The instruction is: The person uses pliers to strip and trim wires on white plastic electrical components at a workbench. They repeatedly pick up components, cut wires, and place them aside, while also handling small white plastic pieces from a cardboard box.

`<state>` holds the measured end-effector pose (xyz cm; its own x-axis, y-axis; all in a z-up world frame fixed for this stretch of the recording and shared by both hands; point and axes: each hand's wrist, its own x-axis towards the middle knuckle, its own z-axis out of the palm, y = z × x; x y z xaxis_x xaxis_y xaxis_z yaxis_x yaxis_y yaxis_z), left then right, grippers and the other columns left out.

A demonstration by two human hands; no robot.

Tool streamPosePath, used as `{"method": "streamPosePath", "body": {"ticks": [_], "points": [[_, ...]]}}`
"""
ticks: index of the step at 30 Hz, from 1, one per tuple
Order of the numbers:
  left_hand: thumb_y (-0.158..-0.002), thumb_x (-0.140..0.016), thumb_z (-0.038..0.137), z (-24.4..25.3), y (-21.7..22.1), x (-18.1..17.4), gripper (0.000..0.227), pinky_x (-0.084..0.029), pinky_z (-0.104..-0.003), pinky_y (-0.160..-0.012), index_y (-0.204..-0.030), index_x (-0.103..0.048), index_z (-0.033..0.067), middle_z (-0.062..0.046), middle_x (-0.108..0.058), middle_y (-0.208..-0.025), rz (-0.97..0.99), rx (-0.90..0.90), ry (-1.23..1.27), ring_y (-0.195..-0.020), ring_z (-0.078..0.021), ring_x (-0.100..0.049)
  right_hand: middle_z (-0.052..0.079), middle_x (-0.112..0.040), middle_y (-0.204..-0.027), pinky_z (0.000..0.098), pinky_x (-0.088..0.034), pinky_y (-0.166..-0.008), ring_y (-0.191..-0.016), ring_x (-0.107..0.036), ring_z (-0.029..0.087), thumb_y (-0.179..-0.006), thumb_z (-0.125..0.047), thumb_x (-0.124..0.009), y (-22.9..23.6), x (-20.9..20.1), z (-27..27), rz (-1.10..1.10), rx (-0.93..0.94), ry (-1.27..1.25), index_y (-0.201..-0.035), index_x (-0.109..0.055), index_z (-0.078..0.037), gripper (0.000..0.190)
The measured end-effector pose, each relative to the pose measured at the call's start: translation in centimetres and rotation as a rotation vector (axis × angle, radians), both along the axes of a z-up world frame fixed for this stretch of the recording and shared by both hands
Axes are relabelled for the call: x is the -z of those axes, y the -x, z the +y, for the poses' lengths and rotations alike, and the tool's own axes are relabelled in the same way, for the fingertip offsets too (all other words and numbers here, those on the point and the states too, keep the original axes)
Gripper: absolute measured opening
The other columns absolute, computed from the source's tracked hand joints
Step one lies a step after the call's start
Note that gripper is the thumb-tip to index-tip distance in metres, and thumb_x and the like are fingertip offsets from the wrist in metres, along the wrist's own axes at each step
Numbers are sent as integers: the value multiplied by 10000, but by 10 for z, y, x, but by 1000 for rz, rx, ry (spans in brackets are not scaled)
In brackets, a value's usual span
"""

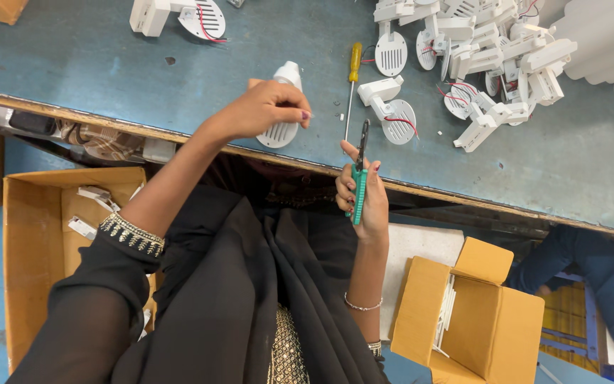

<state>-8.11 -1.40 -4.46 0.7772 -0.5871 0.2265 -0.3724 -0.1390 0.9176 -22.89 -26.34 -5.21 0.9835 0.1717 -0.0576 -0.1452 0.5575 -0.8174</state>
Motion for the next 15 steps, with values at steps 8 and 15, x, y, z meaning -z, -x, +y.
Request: {"method": "streamPosePath", "body": {"ticks": [8,15], "points": [[-1029,-571,18,68,-82,50,154,-474,-263,-819,-1109,-697,57,2,-666,-1038,-62,-315,192,-932,-83,-579,-11,-391,-794,189,-282,-449,-613,-351,60,-1108,-272,-435,8,-4,-14,38,124,35,-1563,-369,22,546],[-988,-617,-25,153,-156,56,178,-453,-300,-797,-1115,-724,39,-44,-618,-988,-129,-923,-158,-897,-147,-562,-8,-406,-814,191,-300,-465,-624,-364,58,-1107,-261,-440,21,-6,-38,20,215,45,-1568,-372,5,536]]}}
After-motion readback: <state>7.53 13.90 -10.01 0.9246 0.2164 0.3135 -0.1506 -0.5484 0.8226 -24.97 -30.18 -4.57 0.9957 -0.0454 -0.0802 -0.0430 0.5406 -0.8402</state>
